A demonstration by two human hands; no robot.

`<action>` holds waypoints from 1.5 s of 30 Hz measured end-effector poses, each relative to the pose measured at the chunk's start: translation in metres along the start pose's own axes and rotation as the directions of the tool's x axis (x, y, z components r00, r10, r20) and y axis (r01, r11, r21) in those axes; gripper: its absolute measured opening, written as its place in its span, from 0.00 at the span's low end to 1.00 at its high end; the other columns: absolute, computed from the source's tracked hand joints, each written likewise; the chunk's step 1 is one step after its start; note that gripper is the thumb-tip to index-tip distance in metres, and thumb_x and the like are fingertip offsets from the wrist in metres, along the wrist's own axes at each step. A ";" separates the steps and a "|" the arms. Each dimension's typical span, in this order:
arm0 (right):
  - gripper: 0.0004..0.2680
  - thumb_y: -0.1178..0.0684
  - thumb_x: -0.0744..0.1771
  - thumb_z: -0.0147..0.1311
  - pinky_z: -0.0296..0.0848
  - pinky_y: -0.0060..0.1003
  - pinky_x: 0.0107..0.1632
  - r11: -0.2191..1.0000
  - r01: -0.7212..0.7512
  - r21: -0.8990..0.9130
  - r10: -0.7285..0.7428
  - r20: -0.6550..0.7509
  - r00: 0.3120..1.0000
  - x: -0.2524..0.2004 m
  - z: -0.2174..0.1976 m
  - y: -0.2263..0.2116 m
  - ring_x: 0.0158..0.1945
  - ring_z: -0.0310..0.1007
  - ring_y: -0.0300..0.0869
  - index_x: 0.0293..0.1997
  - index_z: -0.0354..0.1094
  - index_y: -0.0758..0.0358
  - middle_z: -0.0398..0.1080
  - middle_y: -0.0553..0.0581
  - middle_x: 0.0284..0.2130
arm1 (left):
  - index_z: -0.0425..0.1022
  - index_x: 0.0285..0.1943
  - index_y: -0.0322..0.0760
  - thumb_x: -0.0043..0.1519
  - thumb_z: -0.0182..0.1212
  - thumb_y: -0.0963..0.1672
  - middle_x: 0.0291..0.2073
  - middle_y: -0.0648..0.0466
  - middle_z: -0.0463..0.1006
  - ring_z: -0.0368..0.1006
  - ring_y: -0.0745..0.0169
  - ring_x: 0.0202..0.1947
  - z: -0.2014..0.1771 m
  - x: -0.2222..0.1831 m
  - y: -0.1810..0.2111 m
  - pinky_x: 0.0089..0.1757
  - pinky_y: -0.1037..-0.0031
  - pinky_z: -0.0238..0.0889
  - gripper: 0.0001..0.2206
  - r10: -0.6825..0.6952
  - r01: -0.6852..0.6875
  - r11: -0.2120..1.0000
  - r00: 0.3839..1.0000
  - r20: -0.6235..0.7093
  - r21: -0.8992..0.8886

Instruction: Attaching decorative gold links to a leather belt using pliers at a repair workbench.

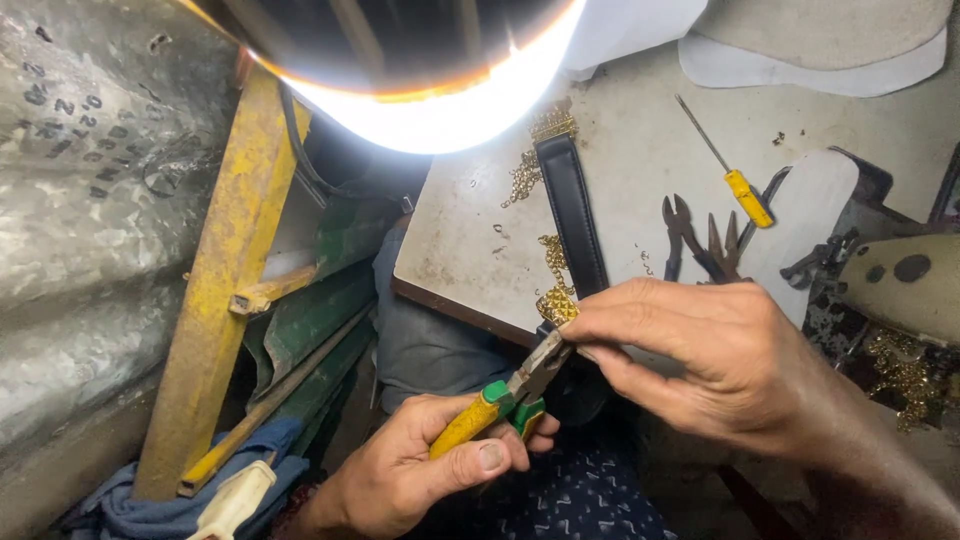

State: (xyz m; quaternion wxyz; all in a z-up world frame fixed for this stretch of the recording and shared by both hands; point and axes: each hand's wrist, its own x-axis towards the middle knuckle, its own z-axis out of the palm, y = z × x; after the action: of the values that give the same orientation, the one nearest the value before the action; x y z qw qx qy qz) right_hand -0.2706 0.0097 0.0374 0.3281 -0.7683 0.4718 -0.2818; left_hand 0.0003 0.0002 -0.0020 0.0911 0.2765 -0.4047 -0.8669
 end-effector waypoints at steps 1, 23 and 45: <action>0.08 0.60 0.64 0.60 0.85 0.31 0.47 1.000 -0.001 0.001 0.001 0.001 1.000 0.000 0.000 0.001 0.41 0.85 0.42 0.46 0.75 0.67 0.81 0.58 0.40 | 0.78 0.43 0.34 0.66 0.57 0.49 0.47 0.47 0.82 0.79 0.52 0.58 0.000 0.000 0.001 0.60 0.62 0.71 0.14 -0.001 0.001 1.000 1.000 0.000 -0.001; 0.11 0.62 0.64 0.63 0.82 0.35 0.54 0.990 0.093 -0.104 -0.095 -0.018 0.995 -0.009 0.012 0.010 0.46 0.84 0.45 0.51 0.73 0.68 0.80 0.62 0.45 | 0.77 0.40 0.29 0.64 0.58 0.48 0.49 0.42 0.82 0.82 0.52 0.49 -0.009 0.001 0.003 0.53 0.68 0.74 0.14 -0.091 0.095 0.987 0.995 0.037 -0.129; 0.08 0.62 0.65 0.59 0.81 0.31 0.51 0.999 0.024 -0.023 -0.026 -0.069 0.997 -0.007 0.015 0.010 0.43 0.84 0.44 0.47 0.73 0.69 0.79 0.60 0.42 | 0.76 0.47 0.26 0.64 0.57 0.49 0.32 0.46 0.77 0.75 0.60 0.32 -0.007 0.004 -0.005 0.38 0.73 0.72 0.17 -0.186 0.194 0.958 0.981 0.056 -0.212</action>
State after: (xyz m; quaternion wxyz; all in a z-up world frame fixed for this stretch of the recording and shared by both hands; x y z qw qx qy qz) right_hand -0.2669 0.0163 0.0195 0.2997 -0.7675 0.4763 -0.3070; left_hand 0.0011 -0.0032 -0.0111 0.0299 0.2872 -0.2812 -0.9152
